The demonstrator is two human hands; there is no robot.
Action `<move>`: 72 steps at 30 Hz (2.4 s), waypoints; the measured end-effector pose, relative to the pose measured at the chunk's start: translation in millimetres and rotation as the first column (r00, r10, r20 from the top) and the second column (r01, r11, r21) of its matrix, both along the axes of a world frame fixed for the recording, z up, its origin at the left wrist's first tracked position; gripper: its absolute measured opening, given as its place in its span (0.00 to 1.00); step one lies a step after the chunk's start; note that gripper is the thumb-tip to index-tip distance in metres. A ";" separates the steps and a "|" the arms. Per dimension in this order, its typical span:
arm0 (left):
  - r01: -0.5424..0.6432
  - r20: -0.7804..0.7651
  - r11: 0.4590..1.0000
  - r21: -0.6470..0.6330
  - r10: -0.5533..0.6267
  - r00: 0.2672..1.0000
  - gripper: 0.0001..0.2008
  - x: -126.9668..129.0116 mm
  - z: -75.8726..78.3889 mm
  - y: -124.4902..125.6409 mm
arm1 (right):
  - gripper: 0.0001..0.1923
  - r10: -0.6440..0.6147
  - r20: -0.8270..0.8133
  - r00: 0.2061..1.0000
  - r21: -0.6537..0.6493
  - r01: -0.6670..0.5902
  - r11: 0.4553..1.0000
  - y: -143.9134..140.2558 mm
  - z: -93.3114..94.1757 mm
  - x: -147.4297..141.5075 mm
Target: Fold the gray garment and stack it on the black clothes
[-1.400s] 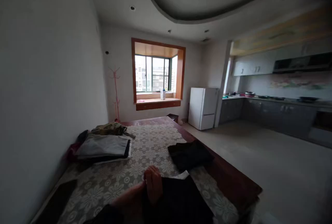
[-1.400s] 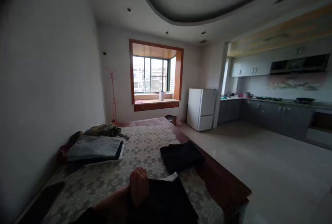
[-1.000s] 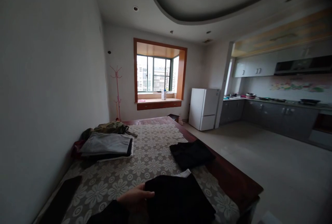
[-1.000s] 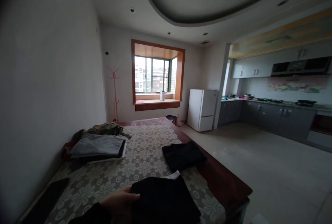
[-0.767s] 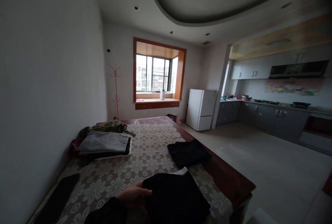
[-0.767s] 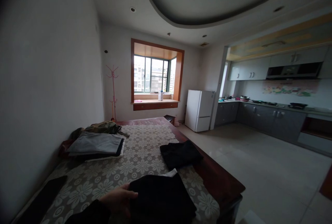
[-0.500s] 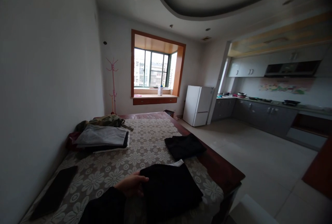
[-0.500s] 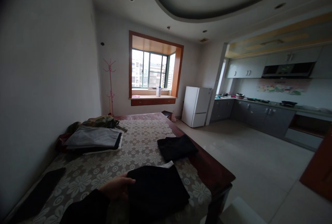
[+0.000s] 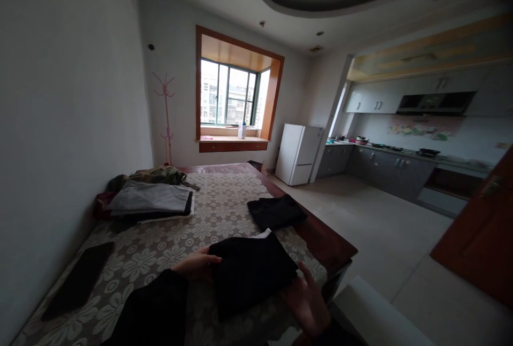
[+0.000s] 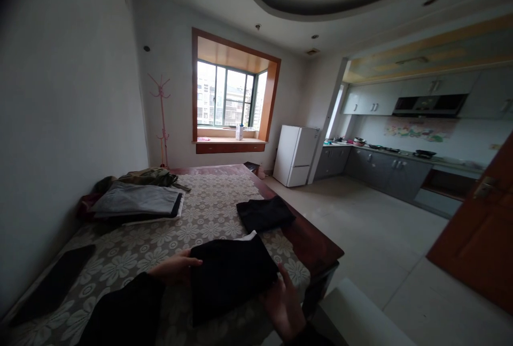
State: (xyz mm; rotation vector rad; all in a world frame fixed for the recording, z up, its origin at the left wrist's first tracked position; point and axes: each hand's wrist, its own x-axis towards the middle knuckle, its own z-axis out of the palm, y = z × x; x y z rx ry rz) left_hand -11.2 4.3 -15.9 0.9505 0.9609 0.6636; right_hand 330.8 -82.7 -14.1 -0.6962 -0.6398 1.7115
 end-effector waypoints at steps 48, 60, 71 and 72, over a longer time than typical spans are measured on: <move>-0.420 0.034 0.894 0.157 0.420 0.907 0.29 5.5 8.7 14.2 | 0.40 -0.331 0.886 0.326 0.396 -0.159 0.904 295.4 216.9 44.8; -0.408 0.021 0.897 0.168 0.410 0.912 0.27 4.9 11.2 12.6 | 0.38 -0.393 0.910 0.131 0.409 -0.125 0.904 300.8 177.8 85.0; -0.389 -0.002 0.902 0.187 0.396 0.918 0.28 3.8 16.4 8.3 | 0.38 -0.441 0.870 -0.218 0.427 -0.112 0.897 285.5 115.8 121.5; -0.388 -0.005 0.903 0.187 0.396 0.918 0.28 3.8 16.3 8.5 | 0.37 -0.443 0.860 -0.254 0.429 -0.113 0.896 283.9 111.4 122.2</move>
